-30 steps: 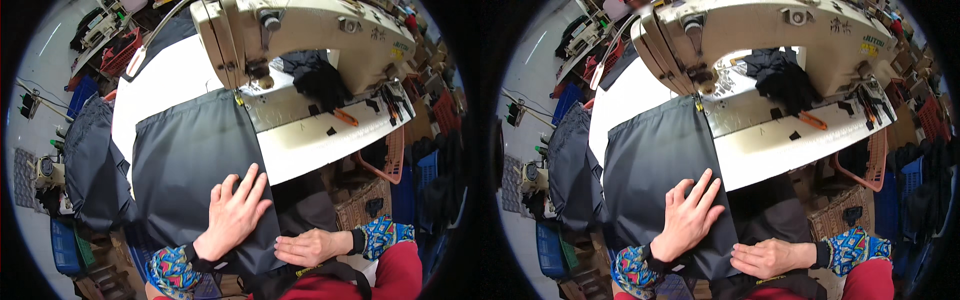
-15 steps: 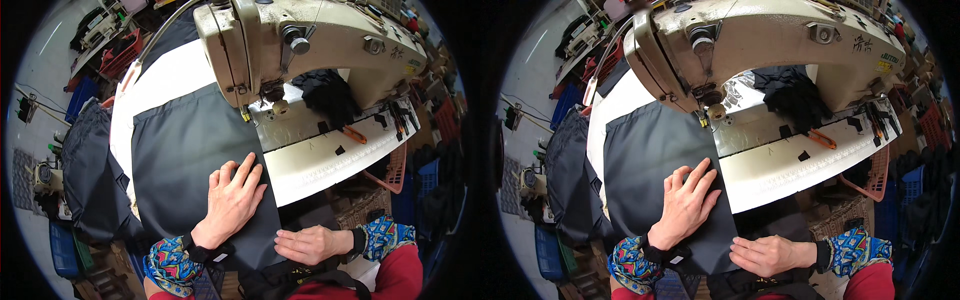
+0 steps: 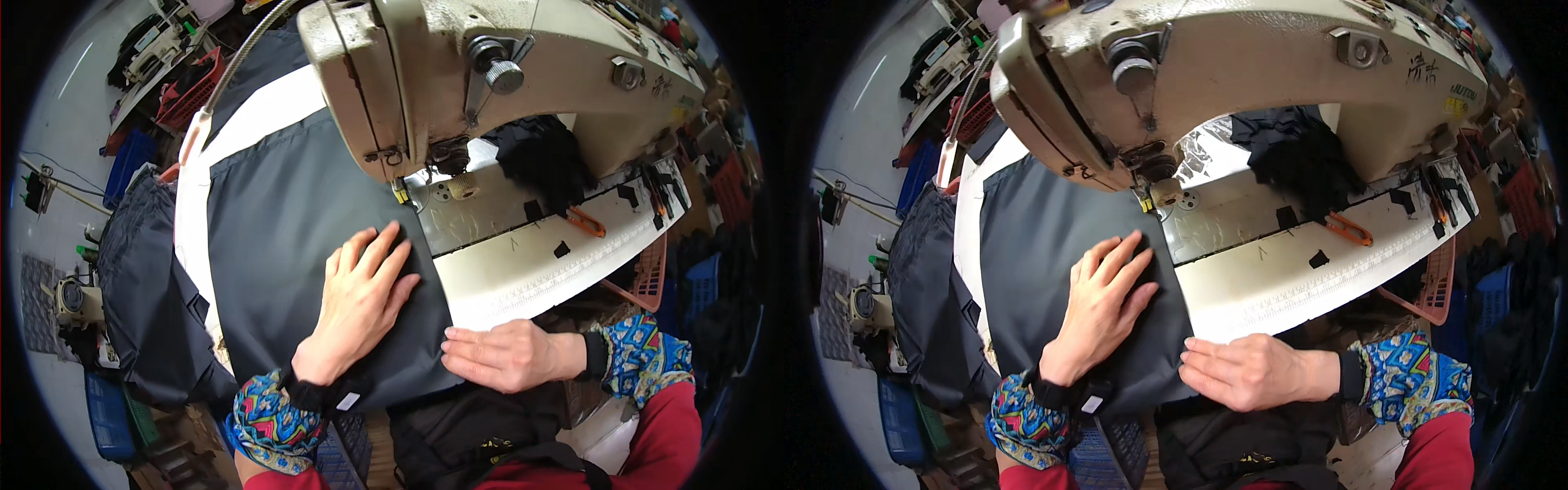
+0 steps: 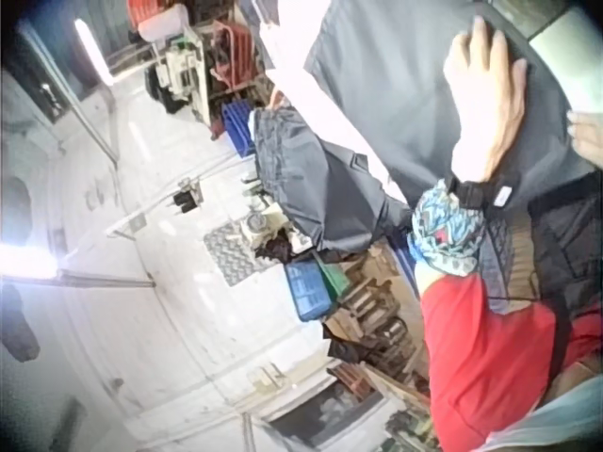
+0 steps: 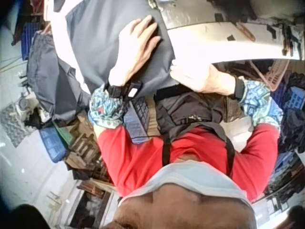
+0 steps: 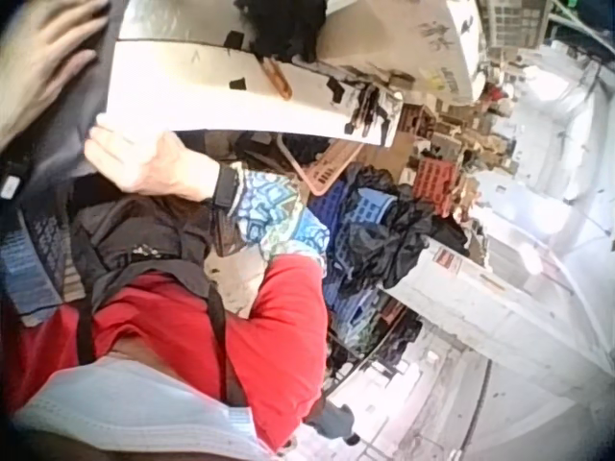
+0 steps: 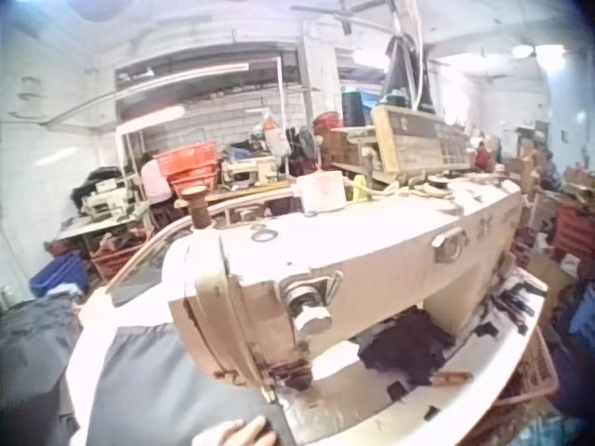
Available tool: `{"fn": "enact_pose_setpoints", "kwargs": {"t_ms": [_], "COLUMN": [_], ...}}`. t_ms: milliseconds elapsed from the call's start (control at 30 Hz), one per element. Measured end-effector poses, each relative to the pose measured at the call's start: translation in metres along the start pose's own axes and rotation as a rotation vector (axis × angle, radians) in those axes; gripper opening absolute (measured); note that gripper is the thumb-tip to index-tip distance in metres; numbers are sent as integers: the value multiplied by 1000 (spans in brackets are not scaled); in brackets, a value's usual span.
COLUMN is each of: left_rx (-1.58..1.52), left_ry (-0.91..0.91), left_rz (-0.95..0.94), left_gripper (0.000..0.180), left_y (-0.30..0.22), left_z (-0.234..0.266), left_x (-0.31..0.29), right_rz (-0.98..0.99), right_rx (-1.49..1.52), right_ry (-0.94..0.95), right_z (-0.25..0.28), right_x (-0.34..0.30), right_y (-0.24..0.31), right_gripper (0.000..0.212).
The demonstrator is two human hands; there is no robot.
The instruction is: The recorder is using an industrial sewing machine to sew black fabric bags.
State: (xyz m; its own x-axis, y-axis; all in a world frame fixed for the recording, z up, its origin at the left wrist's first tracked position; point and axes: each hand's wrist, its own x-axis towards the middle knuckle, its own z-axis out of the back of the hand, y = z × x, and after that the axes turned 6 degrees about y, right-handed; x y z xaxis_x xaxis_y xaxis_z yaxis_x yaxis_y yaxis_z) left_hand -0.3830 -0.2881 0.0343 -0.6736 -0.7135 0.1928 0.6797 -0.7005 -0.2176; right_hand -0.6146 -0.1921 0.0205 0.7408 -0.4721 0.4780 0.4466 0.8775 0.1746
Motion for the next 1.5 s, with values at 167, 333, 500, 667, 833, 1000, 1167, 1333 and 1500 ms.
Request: {"fn": "enact_pose_setpoints", "kwargs": {"t_ms": [167,333,500,667,833,1000,1167,1333,1500], "left_rx": [-464,-106,-49,-47,-15,-63,-91,-108,-106], "left_ry": [200,41,-25,-18,-51,-59,51,22,-2], "left_rz": [-155,-162,-152,-161,-130,-108,19,184,228], "left_gripper": [43,37,34,35,29,43,48,50,42], "left_y": [-23,-30,-18,0,16,14,11,-23,-33], "left_z": [28,4,-7,-5,-3,-4,-7,-17,-20], "left_x": [-38,-42,-28,-11,1,13,0,-25,-41], "right_rz": [-21,-8,-143,-219,-556,-676,-524,-881,-935], "right_rx": [74,29,-44,9,-527,-717,-463,-399,-117], "right_ry": [34,45,102,29,34,21,-77,435,537], "right_z": [-4,-3,11,19,49,81,78,73,65], "right_x": [9,20,21,-8,-50,-103,-23,54,47], "right_y": [-30,-51,-35,-25,-52,-86,-126,-232,-235], "right_gripper": [27,27,31,29,21,29,33,39,45]}}
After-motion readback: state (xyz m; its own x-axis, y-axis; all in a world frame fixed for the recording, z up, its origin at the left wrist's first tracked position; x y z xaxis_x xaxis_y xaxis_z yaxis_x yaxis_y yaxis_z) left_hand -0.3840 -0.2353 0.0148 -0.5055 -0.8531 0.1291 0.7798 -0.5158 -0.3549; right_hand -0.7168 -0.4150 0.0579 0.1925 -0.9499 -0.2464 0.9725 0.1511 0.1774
